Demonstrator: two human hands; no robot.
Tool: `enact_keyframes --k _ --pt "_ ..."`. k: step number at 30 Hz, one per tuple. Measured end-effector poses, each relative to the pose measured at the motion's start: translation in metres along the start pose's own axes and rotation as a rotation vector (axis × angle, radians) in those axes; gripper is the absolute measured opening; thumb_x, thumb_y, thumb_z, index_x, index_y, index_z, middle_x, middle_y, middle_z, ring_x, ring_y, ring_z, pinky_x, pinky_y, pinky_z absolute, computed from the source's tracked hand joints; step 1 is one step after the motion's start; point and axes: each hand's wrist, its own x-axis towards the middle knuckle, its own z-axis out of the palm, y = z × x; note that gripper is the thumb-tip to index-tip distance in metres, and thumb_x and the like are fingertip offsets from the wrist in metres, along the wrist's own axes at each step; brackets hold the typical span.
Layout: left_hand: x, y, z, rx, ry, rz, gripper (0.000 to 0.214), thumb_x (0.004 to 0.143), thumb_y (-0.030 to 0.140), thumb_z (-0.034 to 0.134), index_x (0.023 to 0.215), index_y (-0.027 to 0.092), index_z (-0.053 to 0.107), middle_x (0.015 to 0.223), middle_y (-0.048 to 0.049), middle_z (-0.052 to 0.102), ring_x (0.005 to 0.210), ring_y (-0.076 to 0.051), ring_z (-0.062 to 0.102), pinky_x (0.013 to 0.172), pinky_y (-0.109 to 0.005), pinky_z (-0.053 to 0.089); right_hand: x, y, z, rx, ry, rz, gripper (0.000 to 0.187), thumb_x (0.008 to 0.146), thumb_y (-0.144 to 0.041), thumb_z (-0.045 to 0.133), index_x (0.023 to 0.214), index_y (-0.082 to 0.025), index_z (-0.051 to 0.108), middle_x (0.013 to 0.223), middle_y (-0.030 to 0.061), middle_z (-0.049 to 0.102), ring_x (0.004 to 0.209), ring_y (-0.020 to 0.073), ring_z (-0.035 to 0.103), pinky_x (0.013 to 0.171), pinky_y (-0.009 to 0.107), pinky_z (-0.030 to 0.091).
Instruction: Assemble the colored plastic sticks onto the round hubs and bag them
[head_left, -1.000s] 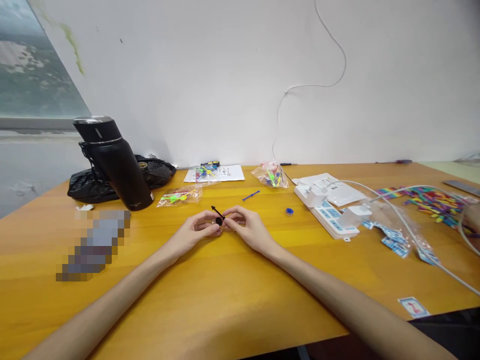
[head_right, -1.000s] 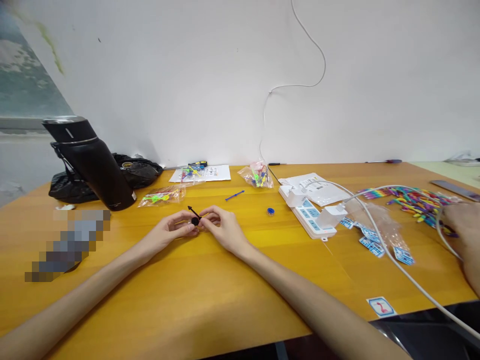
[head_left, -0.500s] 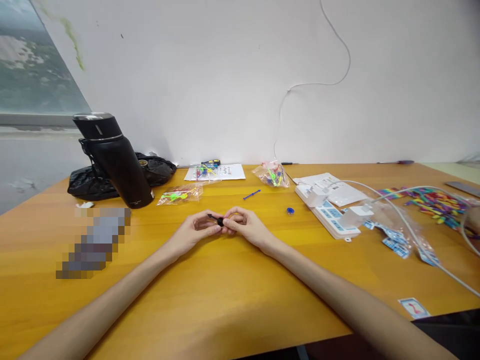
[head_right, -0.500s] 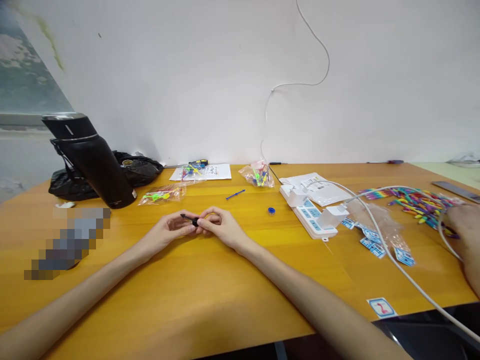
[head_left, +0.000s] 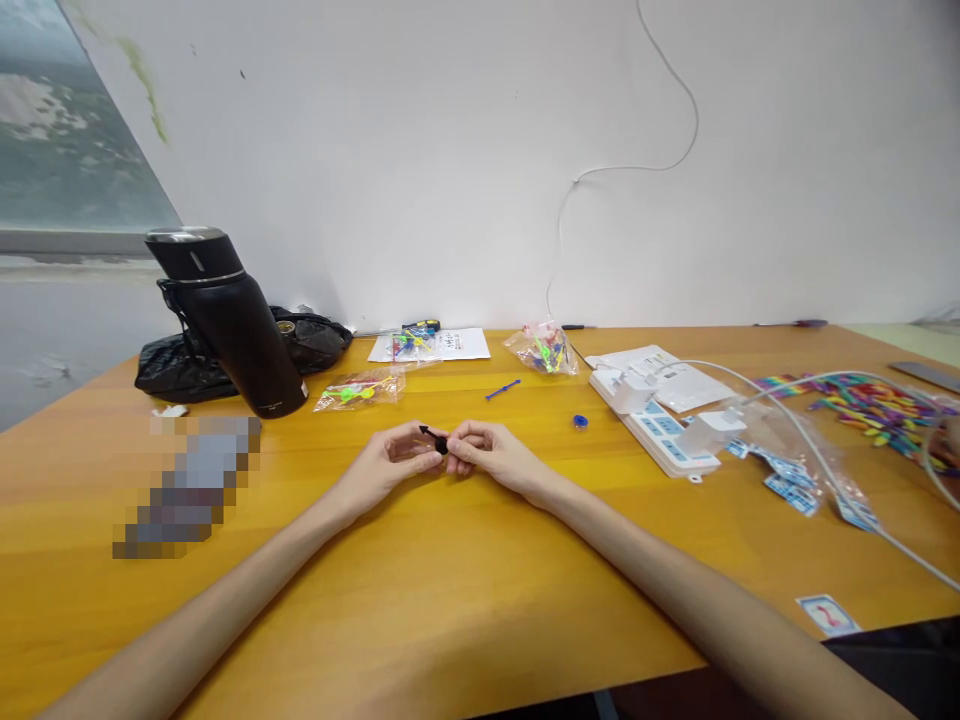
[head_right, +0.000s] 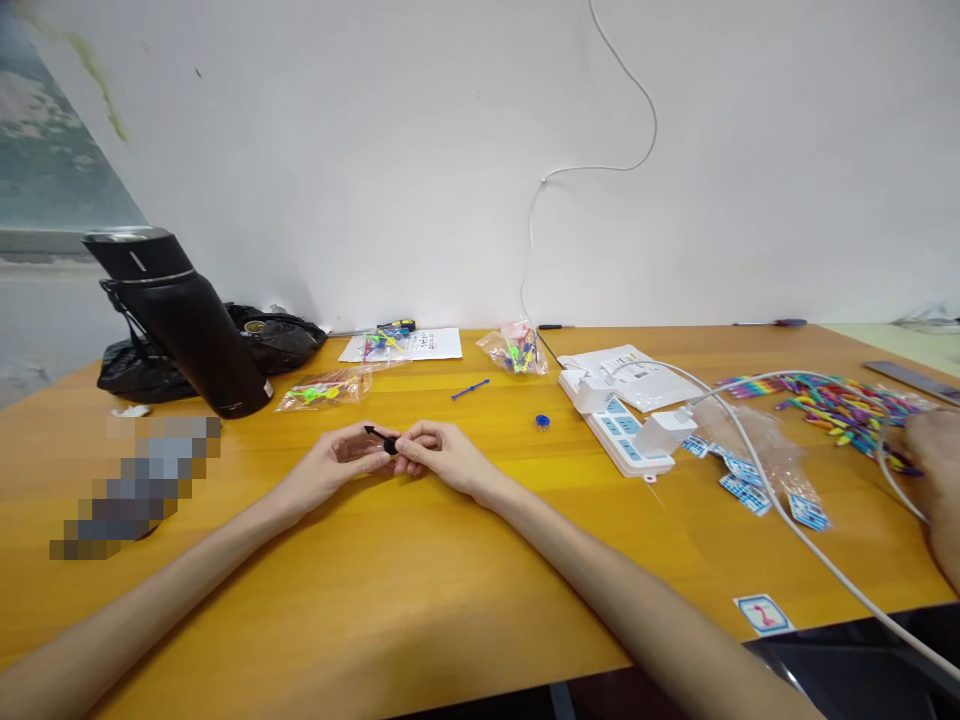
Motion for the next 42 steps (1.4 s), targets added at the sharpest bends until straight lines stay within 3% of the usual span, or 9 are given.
enact_keyframes --k 8,13,17,24,30,37,42 --pt "-0.004 0.000 0.000 0.029 0.041 -0.011 0.033 0.087 0.038 0.075 0.113 0.017 0.069 0.102 -0.0073 0.074 0.096 -0.021 0.069 0.095 -0.036 0.053 -0.001 -0.002 0.000 0.041 0.002 0.038 0.044 0.083 -0.057 0.075 0.089 -0.016 0.061 0.078 0.0037 0.072 0.066 0.0113 0.062 0.069 0.025 0.051" --pt "-0.007 0.006 0.003 0.101 0.074 0.079 0.030 0.089 0.037 0.073 0.114 0.019 0.071 0.108 -0.0068 0.073 0.102 -0.023 0.067 0.096 -0.036 0.053 -0.003 -0.007 0.002 0.066 -0.022 0.049 0.047 0.082 -0.058 0.075 0.100 -0.016 0.063 0.086 0.0048 0.073 0.072 0.0131 0.066 0.075 0.028 0.055" --pt "-0.007 0.008 0.003 0.123 0.070 0.142 0.027 0.091 0.035 0.072 0.113 0.020 0.072 0.115 -0.0068 0.069 0.106 -0.022 0.066 0.099 -0.035 0.052 -0.005 -0.008 0.009 0.044 -0.076 0.002 0.048 0.088 -0.062 0.066 0.091 -0.015 0.065 0.086 0.0060 0.072 0.073 0.0139 0.067 0.077 0.029 0.055" --pt "-0.005 0.001 0.001 0.118 0.052 0.172 0.022 0.090 0.032 0.073 0.109 0.022 0.074 0.125 -0.0088 0.062 0.112 -0.023 0.064 0.100 -0.036 0.052 -0.006 -0.004 0.015 -0.009 -0.023 -0.078 0.047 0.089 -0.064 0.064 0.082 -0.017 0.058 0.074 0.0023 0.066 0.064 0.0121 0.058 0.067 0.027 0.049" --pt "-0.005 0.004 0.002 0.189 0.016 0.197 0.018 0.090 0.031 0.074 0.106 0.024 0.077 0.123 -0.0085 0.062 0.115 -0.023 0.062 0.101 -0.035 0.051 -0.007 -0.003 0.013 -0.063 -0.017 -0.051 0.048 0.086 -0.063 0.065 0.072 -0.019 0.054 0.063 0.0000 0.061 0.056 0.0110 0.053 0.059 0.025 0.044" --pt "-0.009 0.012 0.009 0.269 0.013 0.209 0.018 0.090 0.035 0.073 0.104 0.025 0.079 0.117 -0.0081 0.063 0.108 -0.022 0.063 0.091 -0.032 0.054 -0.010 -0.009 0.016 -0.115 0.020 0.023 0.034 0.083 -0.045 0.067 0.065 -0.019 0.053 0.055 -0.0022 0.059 0.049 0.0094 0.047 0.053 0.023 0.038" --pt "-0.009 0.010 0.005 0.334 0.037 0.214 0.022 0.091 0.036 0.072 0.110 0.027 0.078 0.110 -0.0064 0.063 0.102 -0.021 0.063 0.088 -0.030 0.051 -0.012 -0.013 0.016 -0.107 0.004 0.021 0.031 0.086 -0.045 0.066 0.073 -0.019 0.056 0.063 0.0005 0.065 0.056 0.0115 0.055 0.058 0.024 0.045"
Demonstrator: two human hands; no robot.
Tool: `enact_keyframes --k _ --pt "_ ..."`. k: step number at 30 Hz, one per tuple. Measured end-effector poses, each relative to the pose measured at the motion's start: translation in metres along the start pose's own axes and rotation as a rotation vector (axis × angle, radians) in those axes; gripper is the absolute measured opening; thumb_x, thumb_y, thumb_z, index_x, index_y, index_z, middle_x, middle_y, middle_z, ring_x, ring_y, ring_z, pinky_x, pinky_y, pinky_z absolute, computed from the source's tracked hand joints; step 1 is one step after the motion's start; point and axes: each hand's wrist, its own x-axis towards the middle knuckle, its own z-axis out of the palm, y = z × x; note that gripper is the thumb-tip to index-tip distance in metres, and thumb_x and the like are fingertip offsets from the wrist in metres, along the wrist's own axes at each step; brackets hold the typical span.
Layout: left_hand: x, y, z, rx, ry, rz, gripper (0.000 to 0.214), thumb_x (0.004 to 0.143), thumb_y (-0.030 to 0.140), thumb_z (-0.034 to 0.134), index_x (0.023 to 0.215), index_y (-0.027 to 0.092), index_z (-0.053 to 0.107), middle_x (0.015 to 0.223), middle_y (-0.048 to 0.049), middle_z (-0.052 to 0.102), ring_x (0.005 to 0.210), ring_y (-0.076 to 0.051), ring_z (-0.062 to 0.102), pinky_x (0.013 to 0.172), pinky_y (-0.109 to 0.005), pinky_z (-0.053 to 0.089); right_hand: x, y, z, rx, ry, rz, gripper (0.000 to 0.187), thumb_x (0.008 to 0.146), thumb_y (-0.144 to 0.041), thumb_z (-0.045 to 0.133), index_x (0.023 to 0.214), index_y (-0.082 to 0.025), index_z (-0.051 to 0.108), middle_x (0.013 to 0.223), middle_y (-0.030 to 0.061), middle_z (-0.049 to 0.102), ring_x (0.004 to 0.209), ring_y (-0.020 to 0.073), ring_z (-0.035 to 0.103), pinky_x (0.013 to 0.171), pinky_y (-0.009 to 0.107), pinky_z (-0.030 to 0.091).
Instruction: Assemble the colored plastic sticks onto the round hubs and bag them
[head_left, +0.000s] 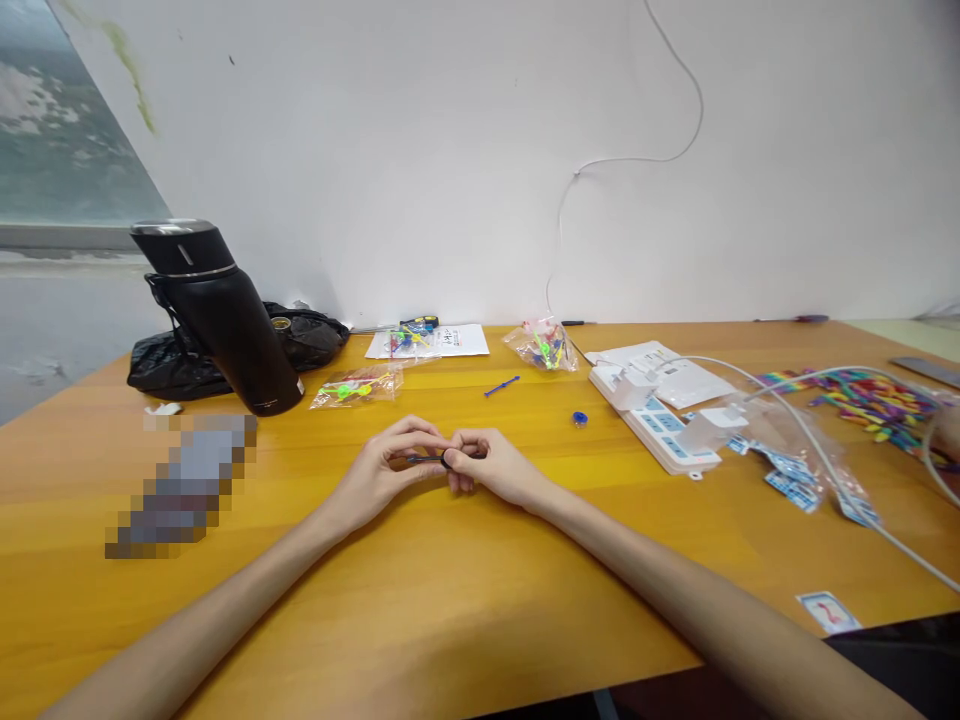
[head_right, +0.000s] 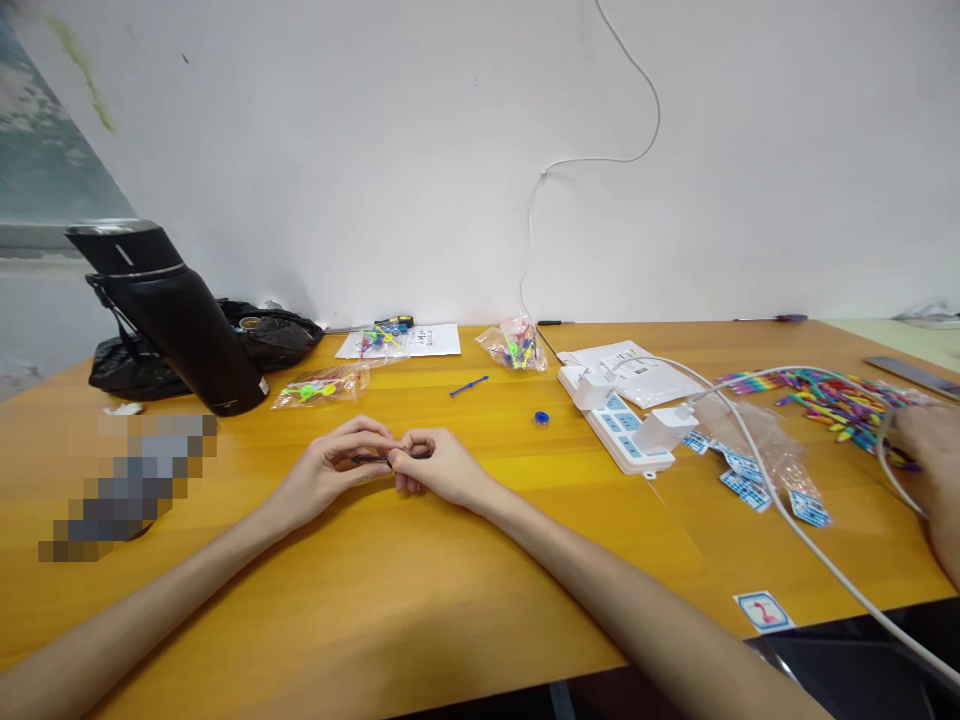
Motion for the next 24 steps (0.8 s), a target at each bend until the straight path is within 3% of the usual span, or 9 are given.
enact_keyframes --k 7,13,24 --pt "0.0003 -0.0006 -0.0023 0.101 0.005 0.013 0.025 0.094 0.035 0.069 0.116 0.029 0.077 0.108 -0.0051 0.064 0.101 -0.020 0.062 0.088 -0.029 0.047 -0.0005 -0.0001 -0.0007 -0.032 -0.005 -0.015 0.025 0.089 -0.042 0.063 0.084 -0.017 0.063 0.074 0.0047 0.071 0.063 0.0130 0.060 0.066 0.027 0.051" --pt "-0.0005 0.0005 -0.0002 0.173 -0.013 0.033 0.027 0.094 0.039 0.067 0.118 0.030 0.076 0.107 -0.0055 0.064 0.099 -0.020 0.062 0.086 -0.030 0.048 0.0008 0.0029 0.0002 -0.025 0.025 0.023 0.013 0.082 -0.029 0.066 0.077 -0.018 0.062 0.066 0.0011 0.068 0.059 0.0118 0.057 0.062 0.024 0.048" --pt "0.0012 0.0027 -0.0007 0.147 0.037 0.020 0.025 0.096 0.038 0.064 0.116 0.027 0.073 0.113 -0.0057 0.060 0.101 -0.020 0.062 0.082 -0.027 0.053 0.0045 0.0046 -0.0081 -0.037 -0.003 -0.070 0.040 0.092 -0.055 0.061 0.088 -0.015 0.066 0.074 0.0050 0.071 0.062 0.0127 0.059 0.064 0.026 0.049"
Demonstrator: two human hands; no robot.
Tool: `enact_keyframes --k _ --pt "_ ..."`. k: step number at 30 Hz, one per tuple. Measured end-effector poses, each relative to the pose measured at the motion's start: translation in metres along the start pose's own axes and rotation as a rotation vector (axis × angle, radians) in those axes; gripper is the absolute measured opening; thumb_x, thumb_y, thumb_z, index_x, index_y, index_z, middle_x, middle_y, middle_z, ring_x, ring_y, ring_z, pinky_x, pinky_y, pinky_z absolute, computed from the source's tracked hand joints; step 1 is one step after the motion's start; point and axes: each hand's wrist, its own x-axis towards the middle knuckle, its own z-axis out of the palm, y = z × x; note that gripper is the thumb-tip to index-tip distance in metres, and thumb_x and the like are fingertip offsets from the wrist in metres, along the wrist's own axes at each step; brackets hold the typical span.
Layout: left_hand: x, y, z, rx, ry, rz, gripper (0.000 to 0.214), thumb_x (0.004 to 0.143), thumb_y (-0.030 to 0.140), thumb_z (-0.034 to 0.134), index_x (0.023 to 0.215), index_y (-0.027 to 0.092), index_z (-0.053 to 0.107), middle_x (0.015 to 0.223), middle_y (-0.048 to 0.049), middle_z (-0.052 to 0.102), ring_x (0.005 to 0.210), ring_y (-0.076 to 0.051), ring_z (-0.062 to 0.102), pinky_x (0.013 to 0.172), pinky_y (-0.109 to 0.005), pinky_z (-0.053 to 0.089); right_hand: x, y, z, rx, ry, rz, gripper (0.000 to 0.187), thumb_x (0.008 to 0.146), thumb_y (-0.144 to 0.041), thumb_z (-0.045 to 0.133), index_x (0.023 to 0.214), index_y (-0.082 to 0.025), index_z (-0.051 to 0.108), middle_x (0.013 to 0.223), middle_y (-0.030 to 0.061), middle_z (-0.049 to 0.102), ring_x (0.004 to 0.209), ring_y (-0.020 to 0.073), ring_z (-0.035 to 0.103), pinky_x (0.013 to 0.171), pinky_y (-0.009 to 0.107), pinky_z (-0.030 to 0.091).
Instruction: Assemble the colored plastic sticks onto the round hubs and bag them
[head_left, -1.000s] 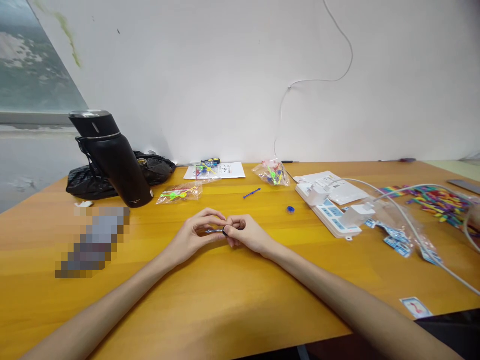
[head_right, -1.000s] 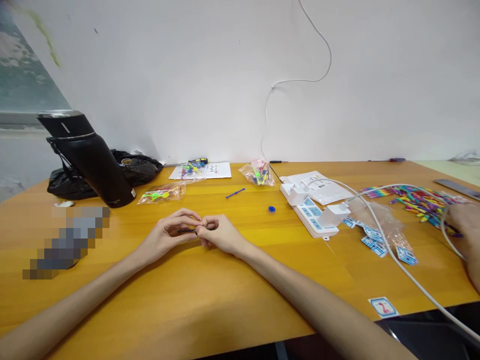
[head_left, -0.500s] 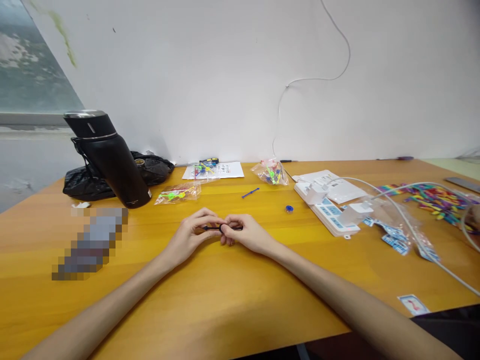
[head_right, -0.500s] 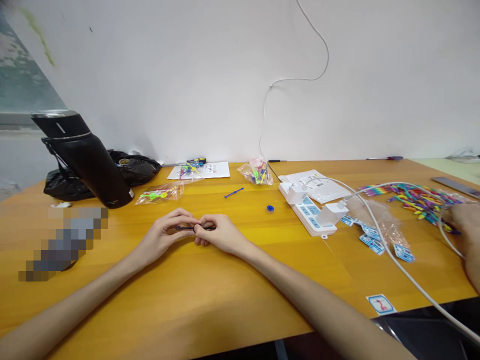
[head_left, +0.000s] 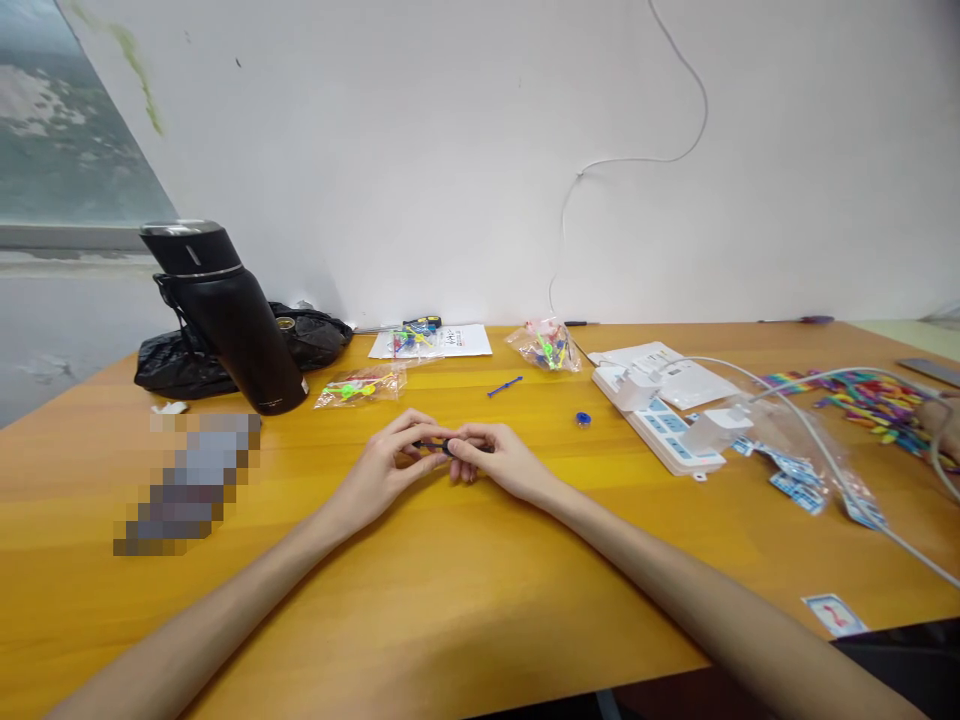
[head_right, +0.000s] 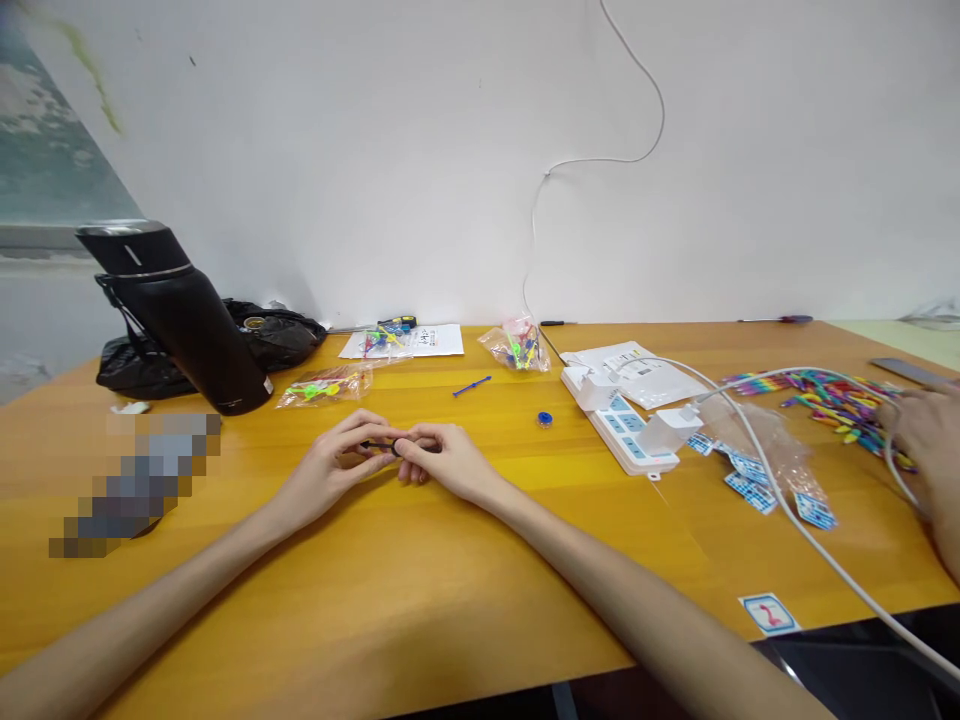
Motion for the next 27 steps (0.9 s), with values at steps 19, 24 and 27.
enact_keyframes --k 19,24,27 --pt "0.004 -0.033 -0.030 0.483 0.059 0.007 0.048 0.097 0.043 0.060 0.142 0.031 0.050 0.148 -0.0074 0.049 0.139 -0.031 0.042 0.119 -0.054 0.035 0.010 0.009 -0.016 0.158 0.198 0.069 0.041 0.088 -0.058 0.061 0.079 -0.017 0.061 0.060 -0.0023 0.057 0.053 0.0094 0.049 0.056 0.024 0.039" --pt "0.001 -0.051 -0.046 0.835 0.099 0.005 0.044 0.100 0.040 0.051 0.142 0.028 0.051 0.166 -0.0082 0.023 0.150 -0.036 0.022 0.122 -0.061 0.025 0.014 0.017 -0.025 0.156 0.288 0.072 0.039 0.086 -0.056 0.063 0.079 -0.017 0.063 0.060 -0.0026 0.057 0.052 0.0090 0.047 0.054 0.024 0.037" --pt "0.001 -0.053 -0.050 0.907 0.071 0.010 0.039 0.102 0.040 0.047 0.138 0.029 0.057 0.169 -0.0064 0.019 0.152 -0.037 0.020 0.122 -0.062 0.025 0.014 0.018 -0.026 0.157 0.294 0.081 0.039 0.086 -0.055 0.063 0.079 -0.017 0.063 0.060 -0.0026 0.057 0.052 0.0087 0.047 0.054 0.024 0.037"
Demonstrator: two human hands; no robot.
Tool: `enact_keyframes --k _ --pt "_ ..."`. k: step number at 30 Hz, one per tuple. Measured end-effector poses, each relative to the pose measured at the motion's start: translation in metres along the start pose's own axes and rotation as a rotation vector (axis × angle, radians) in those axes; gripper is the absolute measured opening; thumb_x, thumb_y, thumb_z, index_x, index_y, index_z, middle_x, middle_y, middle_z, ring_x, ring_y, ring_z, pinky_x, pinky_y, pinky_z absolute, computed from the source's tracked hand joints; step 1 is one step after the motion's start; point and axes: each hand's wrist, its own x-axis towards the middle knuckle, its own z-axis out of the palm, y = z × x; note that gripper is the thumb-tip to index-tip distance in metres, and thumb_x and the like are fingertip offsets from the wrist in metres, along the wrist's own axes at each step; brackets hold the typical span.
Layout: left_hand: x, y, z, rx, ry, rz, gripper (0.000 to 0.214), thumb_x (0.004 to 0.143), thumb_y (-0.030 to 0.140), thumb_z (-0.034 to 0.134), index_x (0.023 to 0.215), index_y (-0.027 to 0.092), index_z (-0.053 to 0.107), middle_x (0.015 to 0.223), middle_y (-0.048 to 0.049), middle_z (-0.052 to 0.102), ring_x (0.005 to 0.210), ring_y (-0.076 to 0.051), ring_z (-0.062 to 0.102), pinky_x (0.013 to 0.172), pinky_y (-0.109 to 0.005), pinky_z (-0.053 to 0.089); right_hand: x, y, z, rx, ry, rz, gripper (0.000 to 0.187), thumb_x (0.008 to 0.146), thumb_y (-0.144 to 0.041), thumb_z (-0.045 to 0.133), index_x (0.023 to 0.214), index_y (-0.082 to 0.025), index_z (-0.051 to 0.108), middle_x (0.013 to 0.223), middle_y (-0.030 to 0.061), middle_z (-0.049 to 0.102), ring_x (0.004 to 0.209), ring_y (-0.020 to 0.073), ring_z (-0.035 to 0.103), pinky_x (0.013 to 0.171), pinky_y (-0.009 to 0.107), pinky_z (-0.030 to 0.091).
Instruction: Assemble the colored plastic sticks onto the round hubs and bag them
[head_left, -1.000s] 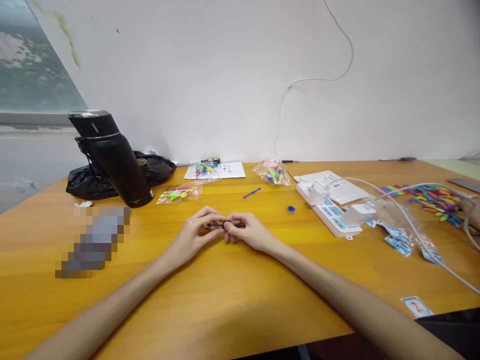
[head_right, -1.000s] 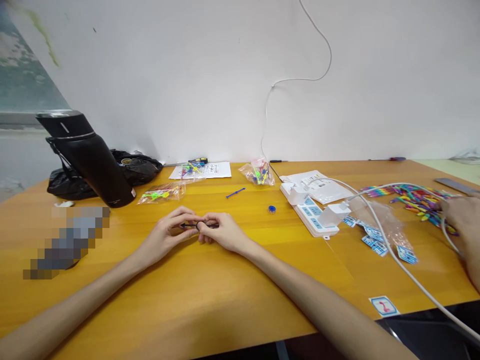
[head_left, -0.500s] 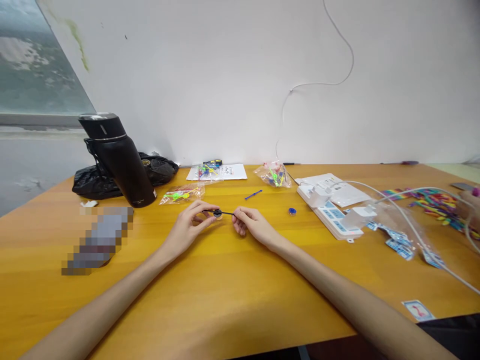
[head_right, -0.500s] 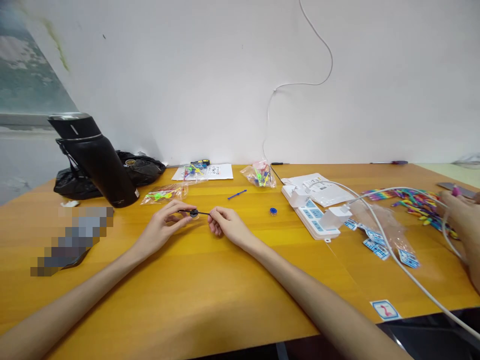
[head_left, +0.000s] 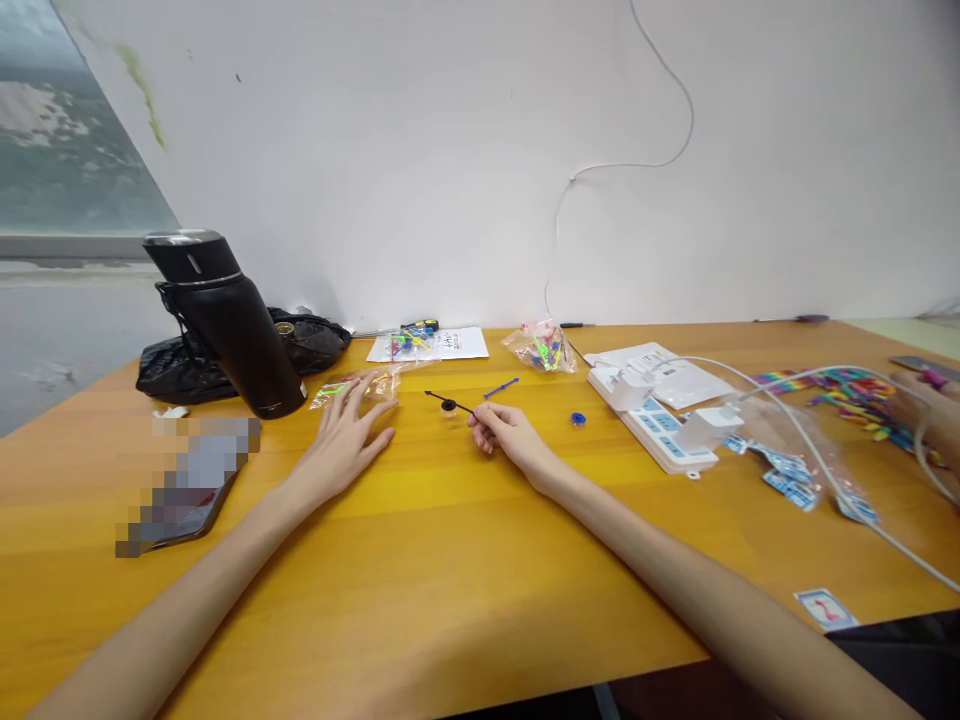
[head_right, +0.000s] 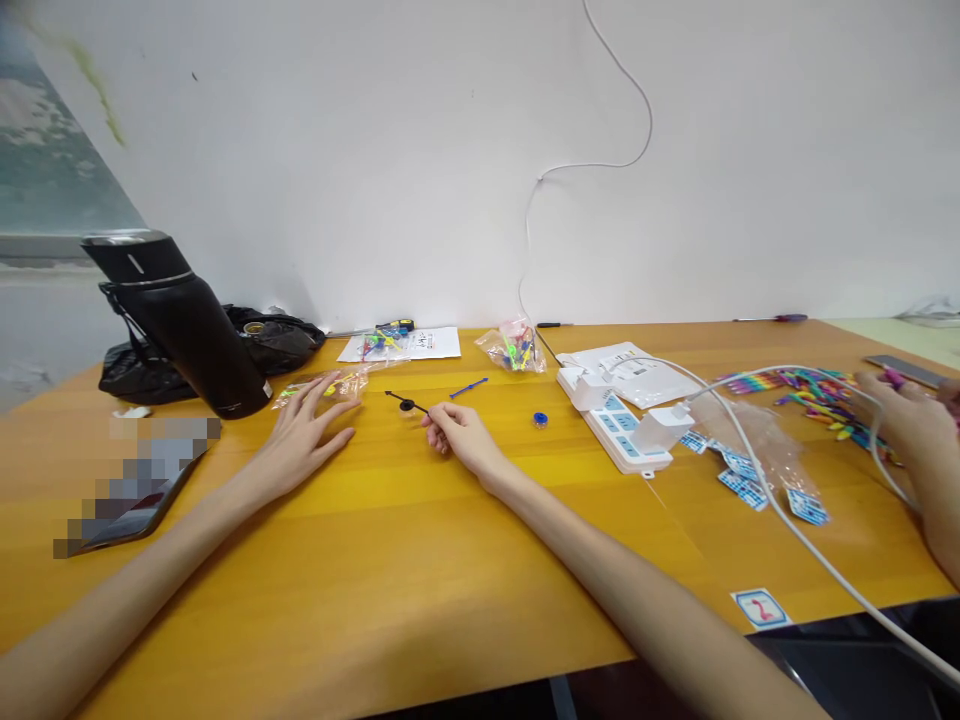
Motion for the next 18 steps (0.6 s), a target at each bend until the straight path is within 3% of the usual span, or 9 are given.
enact_keyframes --k 5,12,18 --pt "0.000 0.000 0.000 0.037 -0.067 -0.011 0.039 0.103 0.043 0.043 0.132 0.026 0.061 0.167 -0.0081 0.029 0.152 -0.037 0.023 0.119 -0.064 0.028 -0.002 -0.003 0.002 -0.002 -0.009 0.003 0.037 0.087 -0.053 0.061 0.079 -0.017 0.063 0.059 -0.0029 0.057 0.051 0.0083 0.047 0.053 0.023 0.035" --pt "0.001 -0.003 0.002 -0.016 -0.056 -0.035 0.052 0.102 0.040 0.044 0.152 0.026 0.040 0.164 -0.0064 0.036 0.150 -0.034 0.028 0.120 -0.062 0.027 -0.002 -0.004 0.002 -0.027 -0.008 -0.001 0.035 0.088 -0.051 0.060 0.079 -0.017 0.063 0.059 -0.0025 0.058 0.051 0.0083 0.048 0.054 0.022 0.038" --pt "0.003 0.013 -0.006 -0.111 -0.057 0.090 0.057 0.102 0.037 0.046 0.156 0.025 0.032 0.162 -0.0070 0.040 0.150 -0.029 0.028 0.123 -0.055 0.027 0.001 -0.005 -0.003 -0.144 0.043 -0.020 0.034 0.086 -0.049 0.053 0.076 -0.018 0.060 0.058 -0.0013 0.056 0.050 0.0102 0.047 0.051 0.023 0.036"
